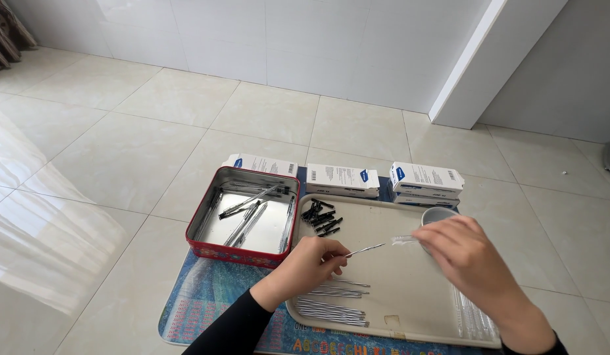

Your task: The person picks up small black components and thin silver rods, inserting the rods into the components by hand and placing the assembled items into a round metal container.

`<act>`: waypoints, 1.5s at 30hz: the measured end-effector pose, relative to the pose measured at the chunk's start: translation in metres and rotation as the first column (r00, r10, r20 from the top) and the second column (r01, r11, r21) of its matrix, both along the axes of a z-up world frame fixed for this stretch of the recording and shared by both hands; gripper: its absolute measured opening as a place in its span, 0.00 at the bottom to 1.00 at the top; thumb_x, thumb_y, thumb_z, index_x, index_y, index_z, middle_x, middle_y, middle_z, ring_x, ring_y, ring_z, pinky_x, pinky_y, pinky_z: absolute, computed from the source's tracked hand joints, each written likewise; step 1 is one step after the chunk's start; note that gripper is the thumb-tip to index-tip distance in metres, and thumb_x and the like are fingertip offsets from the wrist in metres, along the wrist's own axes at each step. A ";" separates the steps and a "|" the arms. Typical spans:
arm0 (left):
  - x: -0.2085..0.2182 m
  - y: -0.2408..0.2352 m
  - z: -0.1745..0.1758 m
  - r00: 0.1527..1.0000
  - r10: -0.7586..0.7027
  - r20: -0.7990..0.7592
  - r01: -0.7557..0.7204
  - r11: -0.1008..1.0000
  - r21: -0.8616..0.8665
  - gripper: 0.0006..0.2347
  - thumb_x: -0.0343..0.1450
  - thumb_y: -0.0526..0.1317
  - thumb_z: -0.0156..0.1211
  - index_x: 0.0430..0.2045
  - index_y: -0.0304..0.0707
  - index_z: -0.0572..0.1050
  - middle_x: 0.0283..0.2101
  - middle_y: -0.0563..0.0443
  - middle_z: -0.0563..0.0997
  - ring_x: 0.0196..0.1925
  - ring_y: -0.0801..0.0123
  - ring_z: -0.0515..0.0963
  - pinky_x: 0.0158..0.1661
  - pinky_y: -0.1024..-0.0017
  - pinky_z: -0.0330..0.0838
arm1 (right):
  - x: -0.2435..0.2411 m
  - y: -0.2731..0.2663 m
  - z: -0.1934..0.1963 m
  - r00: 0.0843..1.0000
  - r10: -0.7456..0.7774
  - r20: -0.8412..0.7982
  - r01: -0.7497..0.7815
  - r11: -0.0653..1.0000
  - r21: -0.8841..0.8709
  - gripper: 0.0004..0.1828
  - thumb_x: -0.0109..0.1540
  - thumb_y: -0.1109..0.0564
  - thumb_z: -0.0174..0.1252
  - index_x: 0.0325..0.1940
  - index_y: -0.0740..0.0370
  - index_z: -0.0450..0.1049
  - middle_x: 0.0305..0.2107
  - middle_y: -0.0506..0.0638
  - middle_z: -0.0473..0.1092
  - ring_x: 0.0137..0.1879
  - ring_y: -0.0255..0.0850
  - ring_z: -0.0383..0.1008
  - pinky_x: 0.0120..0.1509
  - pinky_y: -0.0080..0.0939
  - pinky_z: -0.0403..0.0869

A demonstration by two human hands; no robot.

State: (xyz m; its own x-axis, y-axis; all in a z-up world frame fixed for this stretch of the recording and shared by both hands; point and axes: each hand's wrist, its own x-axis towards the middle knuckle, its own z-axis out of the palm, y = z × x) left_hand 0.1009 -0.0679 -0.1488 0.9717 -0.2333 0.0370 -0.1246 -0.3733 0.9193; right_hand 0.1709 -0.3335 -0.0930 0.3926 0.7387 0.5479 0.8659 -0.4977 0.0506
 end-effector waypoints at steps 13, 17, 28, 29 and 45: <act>0.001 -0.010 0.008 0.990 -0.066 0.127 0.046 0.987 0.154 0.06 0.66 0.38 0.59 0.30 0.39 0.82 0.26 0.55 0.85 0.28 0.76 0.85 0.32 0.79 0.77 | -0.021 0.028 -0.034 0.574 -0.066 -0.816 0.180 0.983 0.047 0.21 0.62 0.55 0.59 0.17 0.59 0.61 0.13 0.44 0.58 0.22 0.33 0.55 0.29 0.34 0.57; 0.004 -0.007 -0.002 0.982 0.094 0.164 -0.131 0.964 0.231 0.07 0.64 0.39 0.61 0.31 0.44 0.83 0.30 0.59 0.86 0.28 0.75 0.84 0.31 0.78 0.78 | -0.005 0.005 -0.019 0.361 -0.340 -0.868 0.514 0.850 -0.119 0.10 0.60 0.51 0.57 0.32 0.53 0.83 0.13 0.42 0.65 0.18 0.30 0.54 0.23 0.29 0.55; -0.012 -0.006 -0.035 0.911 0.089 0.402 -0.262 0.878 0.400 0.07 0.68 0.37 0.54 0.35 0.43 0.79 0.28 0.56 0.83 0.35 0.65 0.80 0.26 0.67 0.75 | 0.024 -0.056 -0.013 0.245 -0.542 -0.804 0.701 0.672 -0.239 0.22 0.65 0.47 0.40 0.57 0.58 0.70 0.34 0.48 0.75 0.39 0.39 0.72 0.46 0.37 0.65; -0.016 -0.007 -0.037 0.877 0.058 0.477 -0.287 0.859 0.425 0.07 0.67 0.35 0.55 0.35 0.40 0.79 0.30 0.55 0.82 0.36 0.65 0.78 0.24 0.67 0.75 | 0.015 -0.065 -0.014 0.273 -0.536 -0.799 0.711 0.672 -0.208 0.16 0.66 0.51 0.39 0.45 0.60 0.70 0.30 0.48 0.70 0.36 0.38 0.68 0.43 0.36 0.63; -0.056 -0.004 -0.057 0.772 -0.009 0.635 -0.354 0.824 0.442 0.15 0.60 0.29 0.48 0.39 0.38 0.74 0.43 0.50 0.76 0.46 0.57 0.72 0.45 0.63 0.69 | -0.023 -0.097 -0.070 0.238 -0.860 -0.452 0.886 0.383 -0.263 0.19 0.58 0.39 0.52 0.42 0.48 0.80 0.32 0.42 0.77 0.40 0.44 0.76 0.46 0.43 0.71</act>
